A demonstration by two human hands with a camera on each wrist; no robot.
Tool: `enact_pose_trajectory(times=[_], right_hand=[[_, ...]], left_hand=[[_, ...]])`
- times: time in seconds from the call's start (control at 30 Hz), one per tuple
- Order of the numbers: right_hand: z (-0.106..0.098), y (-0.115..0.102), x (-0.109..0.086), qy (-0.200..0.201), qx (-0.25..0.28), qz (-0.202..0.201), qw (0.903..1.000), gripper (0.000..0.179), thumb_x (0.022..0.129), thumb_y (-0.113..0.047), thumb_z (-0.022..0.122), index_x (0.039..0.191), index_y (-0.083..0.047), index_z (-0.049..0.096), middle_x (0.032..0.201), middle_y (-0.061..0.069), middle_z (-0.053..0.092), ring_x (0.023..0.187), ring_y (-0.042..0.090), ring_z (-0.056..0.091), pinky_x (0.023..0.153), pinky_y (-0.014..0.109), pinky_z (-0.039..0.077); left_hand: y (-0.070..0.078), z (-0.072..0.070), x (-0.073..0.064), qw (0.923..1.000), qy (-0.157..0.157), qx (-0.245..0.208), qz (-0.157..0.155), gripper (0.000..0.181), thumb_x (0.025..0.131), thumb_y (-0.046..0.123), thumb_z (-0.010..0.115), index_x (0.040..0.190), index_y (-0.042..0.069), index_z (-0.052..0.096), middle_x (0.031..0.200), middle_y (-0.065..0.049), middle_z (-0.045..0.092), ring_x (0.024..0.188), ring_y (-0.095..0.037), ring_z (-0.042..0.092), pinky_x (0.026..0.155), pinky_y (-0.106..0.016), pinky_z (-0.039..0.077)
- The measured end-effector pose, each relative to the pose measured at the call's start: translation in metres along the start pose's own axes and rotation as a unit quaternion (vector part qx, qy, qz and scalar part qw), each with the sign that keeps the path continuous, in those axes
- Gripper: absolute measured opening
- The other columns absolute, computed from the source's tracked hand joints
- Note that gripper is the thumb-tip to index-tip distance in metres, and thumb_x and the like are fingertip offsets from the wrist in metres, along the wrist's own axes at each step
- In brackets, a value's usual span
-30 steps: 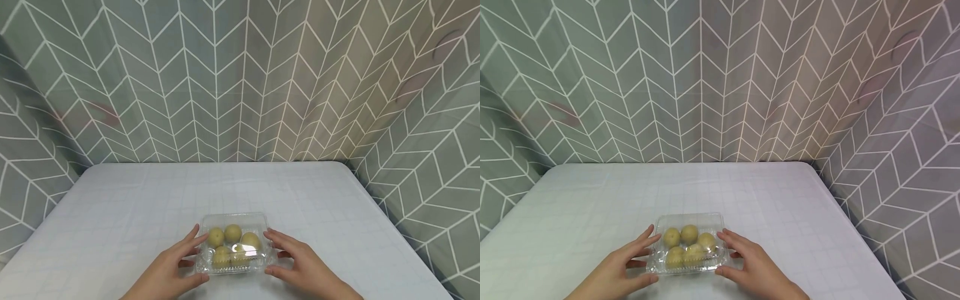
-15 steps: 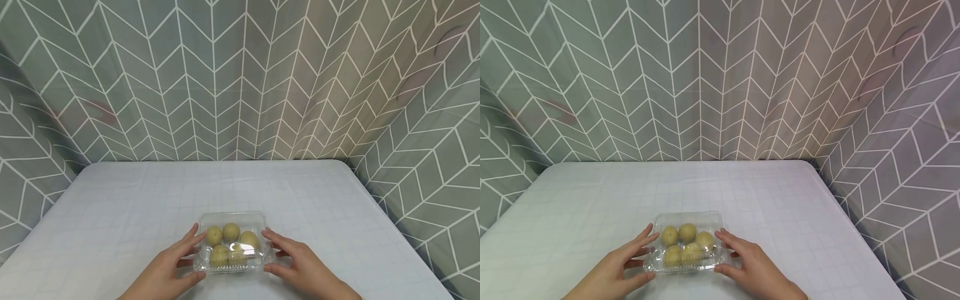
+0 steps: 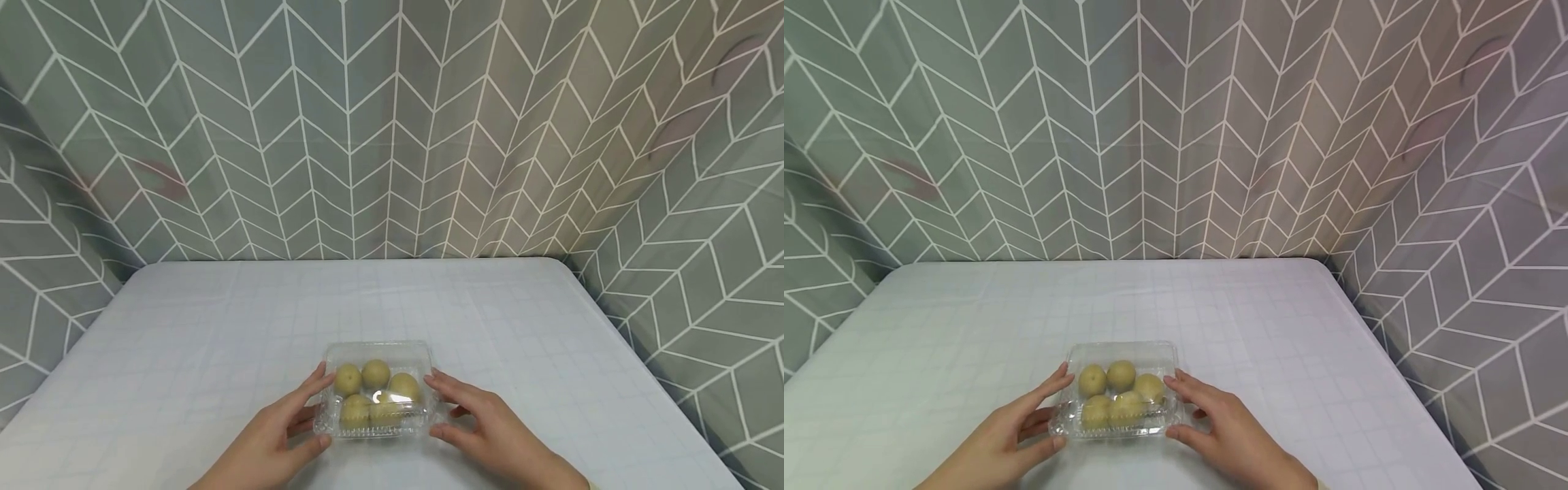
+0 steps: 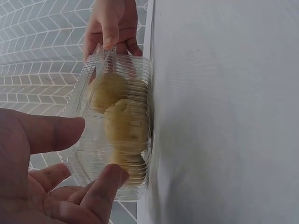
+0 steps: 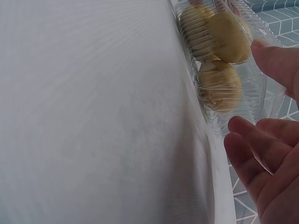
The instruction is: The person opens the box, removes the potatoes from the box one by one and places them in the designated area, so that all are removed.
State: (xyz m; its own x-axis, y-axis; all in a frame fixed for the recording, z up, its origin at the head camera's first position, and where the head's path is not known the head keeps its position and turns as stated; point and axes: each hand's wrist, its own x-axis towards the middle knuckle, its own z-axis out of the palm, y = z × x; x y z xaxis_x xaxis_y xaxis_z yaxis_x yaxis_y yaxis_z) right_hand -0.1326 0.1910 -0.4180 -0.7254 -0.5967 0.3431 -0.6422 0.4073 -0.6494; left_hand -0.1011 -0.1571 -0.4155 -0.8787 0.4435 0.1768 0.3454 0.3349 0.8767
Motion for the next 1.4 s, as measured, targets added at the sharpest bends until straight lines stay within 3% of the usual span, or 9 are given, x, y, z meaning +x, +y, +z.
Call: enact_pose_trajectory(times=[0.23, 0.47, 0.7, 0.8, 1.07, 1.27, 1.4], right_hand=[[-0.0001, -0.0004, 0.0013, 0.006, -0.01, -0.002, 0.9999, 0.058, 0.092, -0.031, 0.071, 0.145, -0.021, 0.051, 0.145, 0.013, 0.051, 0.129, 0.019, 0.052, 0.078, 0.028, 0.055], [0.0, -0.0005, 0.0018, 0.009, -0.017, -0.004, 0.9998, 0.059, 0.092, -0.031, 0.072, 0.145, -0.018, 0.051, 0.144, 0.012, 0.052, 0.129, 0.02, 0.052, 0.079, 0.029, 0.055], [0.0004, -0.0005, 0.0018, 0.009, -0.02, 0.004, 0.9998, 0.059, 0.092, -0.033, 0.071, 0.145, -0.017, 0.051, 0.145, 0.012, 0.051, 0.128, 0.021, 0.052, 0.079, 0.028, 0.055], [0.0005, 0.0001, 0.0017, 0.01, -0.02, -0.001, 0.9997, 0.059, 0.092, -0.032, 0.071, 0.145, -0.015, 0.052, 0.144, 0.013, 0.051, 0.129, 0.022, 0.052, 0.079, 0.028, 0.055], [0.0005, 0.001, 0.0017, 0.008, -0.014, -0.013, 0.9998, 0.061, 0.092, -0.029, 0.071, 0.146, -0.01, 0.05, 0.145, 0.015, 0.05, 0.128, 0.022, 0.052, 0.078, 0.028, 0.055], [0.0005, 0.0012, 0.0011, 0.008, -0.019, -0.018, 0.9996, 0.062, 0.093, -0.028, 0.071, 0.146, -0.008, 0.049, 0.146, 0.016, 0.049, 0.129, 0.023, 0.051, 0.079, 0.028, 0.055], [0.0009, 0.0012, 0.0012, 0.008, -0.02, -0.013, 0.9997, 0.062, 0.093, -0.029, 0.071, 0.146, -0.008, 0.049, 0.146, 0.015, 0.048, 0.129, 0.022, 0.051, 0.079, 0.028, 0.055]], left_hand=[[0.0004, -0.0007, -0.0011, 0.9991, -0.019, -0.033, -0.017, 0.066, 0.097, 0.021, 0.066, 0.154, 0.016, 0.034, 0.163, -0.014, 0.012, 0.127, -0.036, 0.05, 0.095, -0.03, 0.047], [-0.0033, 0.0006, -0.0008, 0.999, -0.021, -0.04, -0.006, 0.064, 0.098, 0.019, 0.063, 0.154, 0.015, 0.033, 0.164, -0.013, 0.01, 0.136, -0.037, 0.036, 0.096, -0.026, 0.045], [-0.0045, -0.0001, -0.0006, 0.9986, -0.031, -0.042, 0.01, 0.063, 0.1, 0.016, 0.06, 0.156, 0.012, 0.03, 0.164, -0.015, 0.007, 0.143, -0.009, 0.023, 0.097, -0.025, 0.044], [-0.0051, -0.0005, -0.0003, 0.9985, -0.033, -0.041, 0.012, 0.063, 0.1, 0.015, 0.059, 0.156, 0.012, 0.029, 0.164, -0.015, 0.007, 0.143, -0.007, 0.02, 0.097, -0.025, 0.044], [-0.0047, -0.0014, -0.0016, 0.9989, -0.031, -0.003, 0.035, 0.065, 0.101, 0.015, 0.058, 0.158, 0.014, 0.026, 0.164, -0.014, 0.008, 0.145, -0.009, 0.015, 0.097, -0.025, 0.045], [-0.0046, -0.001, -0.0014, 0.9981, -0.025, 0.022, 0.051, 0.066, 0.101, 0.015, 0.057, 0.158, 0.012, 0.024, 0.163, -0.016, 0.007, 0.145, -0.01, 0.011, 0.099, -0.021, 0.039], [-0.0043, -0.0006, -0.0018, 0.9968, -0.004, 0.054, 0.059, 0.064, 0.1, 0.015, 0.059, 0.157, 0.011, 0.029, 0.161, -0.02, 0.014, 0.142, -0.017, 0.022, 0.098, -0.021, 0.04]])
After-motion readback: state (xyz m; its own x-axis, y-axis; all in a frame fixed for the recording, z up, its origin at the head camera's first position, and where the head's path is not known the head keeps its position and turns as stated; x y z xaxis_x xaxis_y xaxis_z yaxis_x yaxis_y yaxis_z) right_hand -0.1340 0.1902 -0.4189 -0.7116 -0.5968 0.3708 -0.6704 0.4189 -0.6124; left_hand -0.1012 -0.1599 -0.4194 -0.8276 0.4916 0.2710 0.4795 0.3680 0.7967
